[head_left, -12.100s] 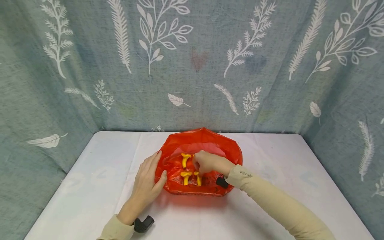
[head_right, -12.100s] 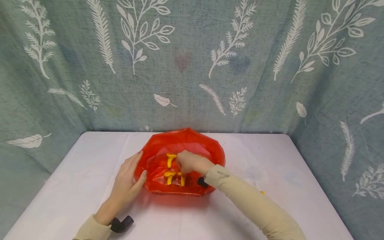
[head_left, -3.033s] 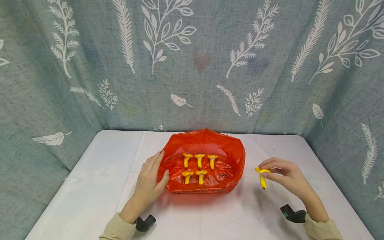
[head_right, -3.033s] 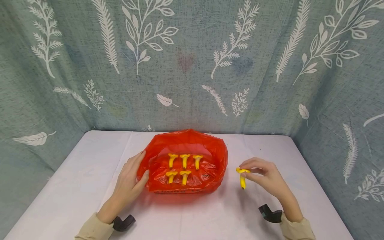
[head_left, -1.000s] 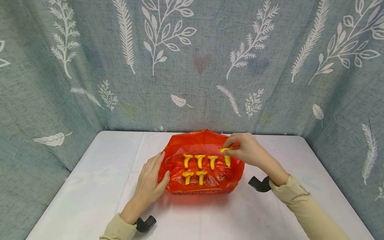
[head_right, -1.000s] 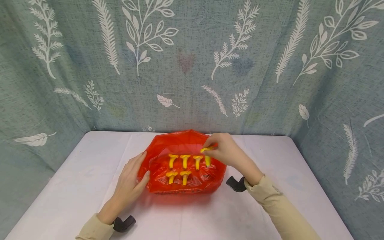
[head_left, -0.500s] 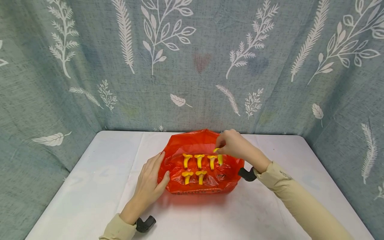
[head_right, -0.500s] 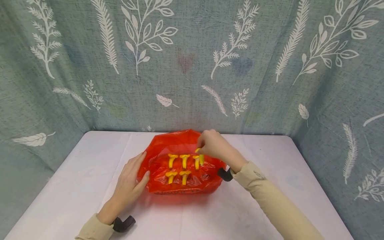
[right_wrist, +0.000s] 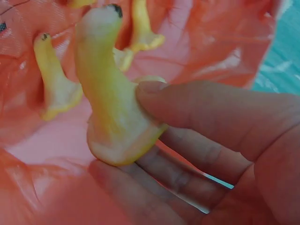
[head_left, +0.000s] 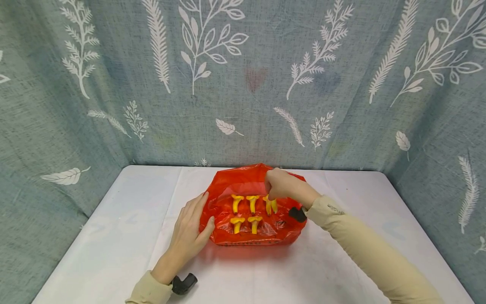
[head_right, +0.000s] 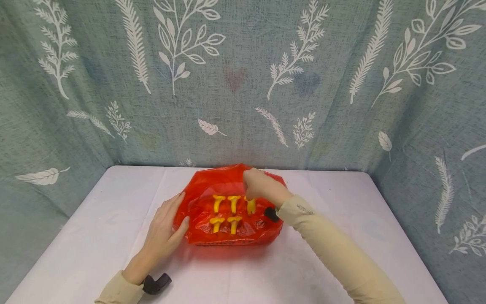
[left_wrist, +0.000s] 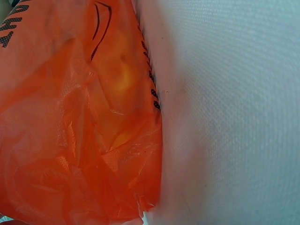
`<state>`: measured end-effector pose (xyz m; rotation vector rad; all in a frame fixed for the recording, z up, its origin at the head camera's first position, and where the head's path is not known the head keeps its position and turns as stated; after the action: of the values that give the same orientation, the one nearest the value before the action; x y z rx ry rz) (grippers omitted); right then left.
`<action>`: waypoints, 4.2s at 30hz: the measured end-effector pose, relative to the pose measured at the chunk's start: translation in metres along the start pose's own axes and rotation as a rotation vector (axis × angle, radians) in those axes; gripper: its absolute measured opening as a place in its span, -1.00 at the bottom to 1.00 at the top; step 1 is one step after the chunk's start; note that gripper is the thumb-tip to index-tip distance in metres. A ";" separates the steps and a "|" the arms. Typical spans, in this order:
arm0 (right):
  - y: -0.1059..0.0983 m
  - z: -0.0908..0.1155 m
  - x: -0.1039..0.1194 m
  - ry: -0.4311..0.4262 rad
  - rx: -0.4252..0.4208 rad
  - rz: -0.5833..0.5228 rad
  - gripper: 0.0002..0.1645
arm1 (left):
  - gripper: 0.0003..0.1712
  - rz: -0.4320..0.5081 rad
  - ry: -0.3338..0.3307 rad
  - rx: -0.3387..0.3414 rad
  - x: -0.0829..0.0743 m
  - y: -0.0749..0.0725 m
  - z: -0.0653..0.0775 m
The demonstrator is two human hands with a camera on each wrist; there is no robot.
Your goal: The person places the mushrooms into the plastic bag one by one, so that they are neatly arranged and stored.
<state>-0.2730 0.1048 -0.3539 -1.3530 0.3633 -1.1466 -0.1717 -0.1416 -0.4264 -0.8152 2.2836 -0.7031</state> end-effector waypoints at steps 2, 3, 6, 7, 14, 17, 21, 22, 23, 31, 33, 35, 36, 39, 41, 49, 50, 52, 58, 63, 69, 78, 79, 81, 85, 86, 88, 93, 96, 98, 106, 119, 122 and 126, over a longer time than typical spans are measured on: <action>0.007 -0.003 -0.001 0.028 0.037 -0.007 -0.72 | -0.29 0.000 0.004 -0.003 0.000 0.000 0.000; 0.010 -0.005 -0.001 0.047 0.058 -0.010 -0.72 | -0.29 0.001 0.005 -0.005 0.000 0.000 0.000; 0.020 -0.007 -0.001 0.091 0.105 -0.014 -0.78 | -0.29 0.001 0.009 -0.008 0.001 0.000 0.000; 0.023 -0.007 -0.001 0.102 0.120 -0.013 -0.79 | -0.29 0.001 0.009 -0.008 0.001 0.000 0.000; 0.037 -0.007 0.003 0.127 0.176 0.023 -0.81 | -0.29 0.000 0.003 -0.005 0.001 0.000 0.000; 0.040 -0.006 0.005 0.119 0.187 0.032 -0.83 | -0.29 0.000 0.003 -0.005 0.001 0.000 0.000; 0.045 -0.005 0.006 0.126 0.210 0.037 -0.80 | -0.29 -0.004 0.004 -0.006 0.002 0.000 0.000; 0.047 -0.005 0.006 0.135 0.213 0.038 -0.78 | -0.29 -0.004 0.002 -0.005 0.002 0.000 0.000; 0.048 -0.005 0.006 0.142 0.213 0.043 -0.75 | -0.29 -0.005 0.001 -0.005 0.002 -0.001 0.000; 0.057 -0.009 0.006 0.183 0.220 0.112 -0.70 | -0.29 -0.005 -0.005 0.000 0.001 -0.001 0.000; 0.059 -0.009 0.005 0.195 0.218 0.122 -0.69 | -0.29 -0.004 -0.005 -0.003 0.001 -0.001 0.000; 0.061 -0.009 0.006 0.202 0.220 0.137 -0.70 | -0.29 -0.002 -0.004 -0.007 0.001 -0.002 -0.001; 0.062 -0.009 0.006 0.202 0.220 0.147 -0.71 | -0.29 -0.002 -0.003 -0.008 0.001 -0.002 -0.001; 0.064 -0.009 0.006 0.199 0.224 0.174 -0.72 | -0.29 0.000 -0.003 -0.009 0.001 -0.002 -0.001; 0.065 -0.009 0.007 0.196 0.223 0.190 -0.71 | -0.29 0.000 -0.003 -0.009 0.001 -0.002 -0.001; 0.066 -0.009 0.005 0.211 0.219 0.219 -0.71 | -0.29 0.003 -0.002 -0.009 0.001 -0.003 -0.001; 0.066 -0.009 0.005 0.214 0.218 0.213 -0.72 | -0.29 0.004 -0.003 -0.009 0.001 -0.003 -0.001; 0.066 -0.008 0.004 0.223 0.214 0.193 -0.71 | -0.29 0.005 -0.004 -0.009 0.001 -0.003 -0.001; 0.065 -0.007 0.002 0.238 0.194 0.135 -0.64 | -0.29 0.002 -0.001 -0.013 0.002 -0.003 -0.001; 0.062 -0.007 0.002 0.229 0.191 0.114 -0.61 | -0.29 0.001 0.004 -0.015 0.001 -0.002 -0.001; 0.058 -0.003 0.002 0.216 0.189 0.077 -0.62 | -0.29 0.004 0.001 -0.011 0.001 -0.002 -0.001; 0.042 0.004 0.007 0.144 0.154 0.038 -0.78 | -0.29 0.001 -0.001 -0.008 0.000 -0.003 -0.002; 0.039 0.005 0.008 0.138 0.145 0.035 -0.80 | -0.29 0.001 -0.002 -0.007 0.000 -0.003 -0.002; 0.034 0.007 0.008 0.125 0.126 0.028 -0.83 | -0.29 0.003 -0.004 -0.006 0.000 -0.003 -0.002; 0.024 0.012 0.008 0.119 0.099 0.019 -0.84 | -0.29 0.006 -0.010 -0.001 -0.001 -0.004 -0.002; 0.021 0.013 0.008 0.119 0.095 0.010 -0.85 | -0.30 0.007 -0.011 0.000 -0.001 -0.004 -0.002; 0.016 0.016 0.008 0.109 0.086 0.002 -0.86 | -0.30 0.007 -0.012 0.001 -0.001 -0.004 -0.002; 0.005 0.025 0.009 0.046 0.058 -0.011 -0.90 | -0.30 0.006 -0.010 0.003 0.000 -0.003 -0.002; 0.000 0.031 0.009 0.008 0.021 -0.010 -0.90 | -0.30 0.007 -0.011 0.006 0.000 -0.003 -0.002; -0.002 0.034 0.009 -0.020 -0.011 -0.011 -0.89 | -0.30 0.007 -0.013 0.007 0.000 -0.004 -0.002; -0.011 0.052 0.006 -0.123 -0.129 -0.117 -0.92 | -0.32 0.006 -0.013 0.006 0.001 -0.005 -0.003; -0.019 0.086 -0.006 -0.133 -0.330 -0.265 -0.94 | -0.33 0.010 -0.001 -0.002 -0.001 -0.007 -0.004; -0.021 0.097 -0.009 -0.131 -0.395 -0.302 -0.95 | -0.35 0.006 0.007 -0.008 -0.001 -0.008 -0.005; -0.023 0.112 -0.013 -0.133 -0.484 -0.340 -0.95 | -0.37 0.003 0.008 -0.004 0.000 -0.009 -0.005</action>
<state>-0.2014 0.1832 -0.3092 -1.9630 0.3344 -1.2857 -0.1718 -0.1457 -0.4169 -0.8118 2.2931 -0.7023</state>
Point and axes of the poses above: each hand's wrist, its own z-axis away from the middle knuckle, its own y-axis out of the palm, x = y × z, the point moved 4 cm from there along -z, towards the middle knuckle, and after that the axes turned 3 degrees about x, right-handed, at the moved point
